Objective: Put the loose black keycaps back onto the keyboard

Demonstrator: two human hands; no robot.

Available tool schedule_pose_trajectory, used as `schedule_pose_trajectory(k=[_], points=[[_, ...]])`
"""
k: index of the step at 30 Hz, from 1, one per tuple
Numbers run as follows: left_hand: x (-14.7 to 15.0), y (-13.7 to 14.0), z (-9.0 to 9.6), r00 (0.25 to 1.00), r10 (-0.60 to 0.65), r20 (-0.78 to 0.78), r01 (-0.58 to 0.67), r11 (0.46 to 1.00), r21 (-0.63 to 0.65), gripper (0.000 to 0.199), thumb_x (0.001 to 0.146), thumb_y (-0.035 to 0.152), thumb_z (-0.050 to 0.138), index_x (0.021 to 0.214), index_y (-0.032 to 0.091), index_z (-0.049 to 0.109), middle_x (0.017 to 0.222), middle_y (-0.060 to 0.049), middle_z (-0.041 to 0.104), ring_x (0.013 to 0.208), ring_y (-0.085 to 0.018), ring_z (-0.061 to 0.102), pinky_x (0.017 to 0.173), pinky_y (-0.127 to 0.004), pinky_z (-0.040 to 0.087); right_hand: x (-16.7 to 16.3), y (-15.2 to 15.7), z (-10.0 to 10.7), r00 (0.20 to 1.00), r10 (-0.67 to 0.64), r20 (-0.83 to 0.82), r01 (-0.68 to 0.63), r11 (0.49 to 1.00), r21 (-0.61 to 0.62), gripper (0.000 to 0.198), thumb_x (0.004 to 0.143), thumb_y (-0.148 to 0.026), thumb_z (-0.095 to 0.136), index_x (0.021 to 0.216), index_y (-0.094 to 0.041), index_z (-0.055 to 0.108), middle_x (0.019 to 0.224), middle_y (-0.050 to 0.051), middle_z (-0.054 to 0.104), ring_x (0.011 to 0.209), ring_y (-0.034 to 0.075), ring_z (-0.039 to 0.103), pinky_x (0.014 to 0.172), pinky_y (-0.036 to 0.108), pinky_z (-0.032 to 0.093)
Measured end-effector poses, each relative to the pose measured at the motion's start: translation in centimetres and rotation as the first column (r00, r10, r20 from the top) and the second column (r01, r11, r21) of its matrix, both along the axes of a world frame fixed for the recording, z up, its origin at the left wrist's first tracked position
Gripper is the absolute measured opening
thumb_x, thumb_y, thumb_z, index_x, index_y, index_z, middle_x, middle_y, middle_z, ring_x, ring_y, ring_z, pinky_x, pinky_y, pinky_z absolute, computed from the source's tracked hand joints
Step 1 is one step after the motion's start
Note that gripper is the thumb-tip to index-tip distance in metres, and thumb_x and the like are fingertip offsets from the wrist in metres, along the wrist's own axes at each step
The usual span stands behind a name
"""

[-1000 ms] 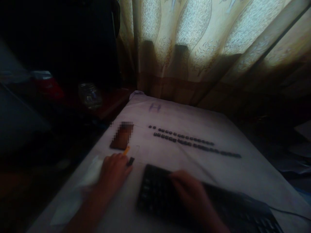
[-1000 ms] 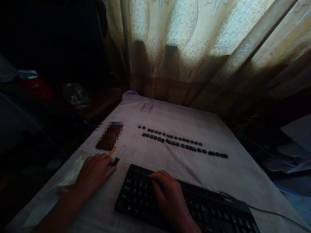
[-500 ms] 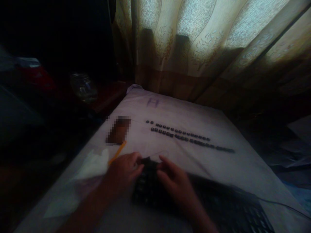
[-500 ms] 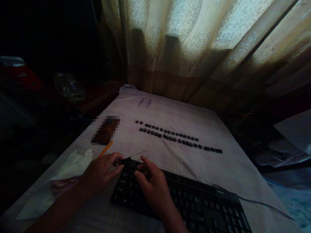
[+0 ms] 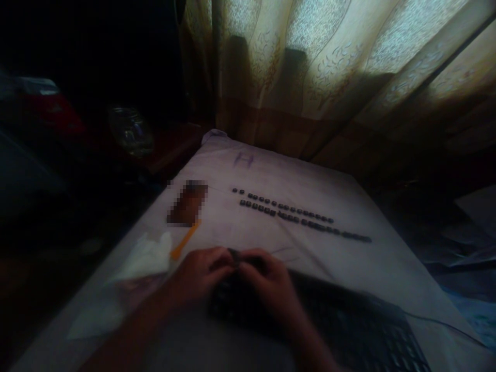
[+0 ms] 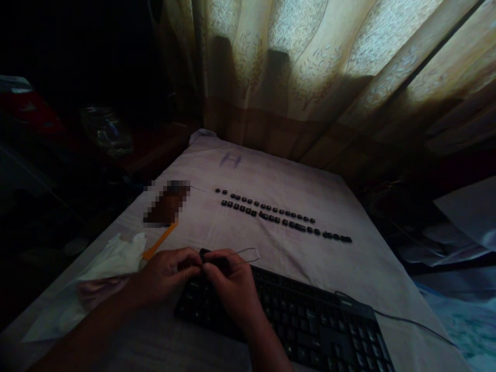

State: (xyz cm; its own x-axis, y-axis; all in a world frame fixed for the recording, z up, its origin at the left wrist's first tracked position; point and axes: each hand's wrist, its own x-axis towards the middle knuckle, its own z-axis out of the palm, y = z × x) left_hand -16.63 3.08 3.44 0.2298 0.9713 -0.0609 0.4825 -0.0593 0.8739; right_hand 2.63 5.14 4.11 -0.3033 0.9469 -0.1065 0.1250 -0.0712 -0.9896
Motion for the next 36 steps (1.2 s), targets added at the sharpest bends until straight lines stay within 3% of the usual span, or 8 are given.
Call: schedule_pose_trajectory(k=[9,17,22,28,36], points=[[-1.5,1.2,-2.0,0.971,0.211,-0.108,-0.207,0.977,0.051,0.018,0.084,0.032,0.050,0.091,0.022,0.063,0.091,-0.003,0.070,0.085,-0.020,0.065,0.075,-0.032,0.050,-0.2,1.8,-0.6,0.990,0.035,0.138,-0.044,0.997,0.064,0.013,0.077,-0.032,0.066,0.082,-0.020,0.067,0.075,0.002,0.072,0.071,0.019,0.067,0.068,0.031,0.053],[-0.8,1.1,-3.2,0.985,0.161,-0.065,-0.159,0.987,0.034,0.018,0.085,0.031,0.052,0.090,0.022,0.067,0.090,-0.002,0.073,0.085,-0.020,0.068,0.078,-0.030,0.051,-0.9,2.2,-0.8,0.928,0.137,0.346,-0.198,0.969,0.149,0.007,0.081,-0.019,0.063,0.083,-0.021,0.069,0.081,0.002,0.073,0.076,0.018,0.068,0.078,0.032,0.053],[-1.1,1.1,-3.9,0.992,0.117,-0.048,-0.114,0.992,0.056,0.025,0.088,0.031,0.053,0.105,0.026,0.072,0.105,0.000,0.075,0.098,-0.020,0.068,0.090,-0.032,0.049,-1.2,2.4,-0.5,0.875,0.198,0.441,-0.319,0.922,0.220,0.013,0.081,-0.010,0.062,0.087,-0.019,0.070,0.086,0.003,0.074,0.081,0.018,0.069,0.080,0.029,0.052],[-1.3,0.9,-4.4,0.997,0.065,-0.032,-0.062,0.992,0.110,0.028,0.091,0.028,0.053,0.113,0.030,0.071,0.109,0.001,0.074,0.100,-0.019,0.067,0.092,-0.033,0.049,-1.8,2.4,0.2,0.778,0.237,0.581,-0.453,0.853,0.259,0.014,0.085,-0.009,0.059,0.087,-0.019,0.070,0.085,0.003,0.073,0.079,0.018,0.069,0.077,0.028,0.051],[-1.4,1.0,-4.9,0.998,0.044,-0.045,-0.036,0.988,0.150,0.028,0.093,0.026,0.052,0.114,0.030,0.070,0.109,0.001,0.073,0.100,-0.018,0.066,0.092,-0.032,0.048,-2.0,1.9,-0.4,0.756,0.152,0.636,-0.423,0.856,0.298,0.012,0.087,-0.012,0.057,0.086,-0.018,0.067,0.082,0.004,0.073,0.077,0.018,0.069,0.073,0.028,0.050]])
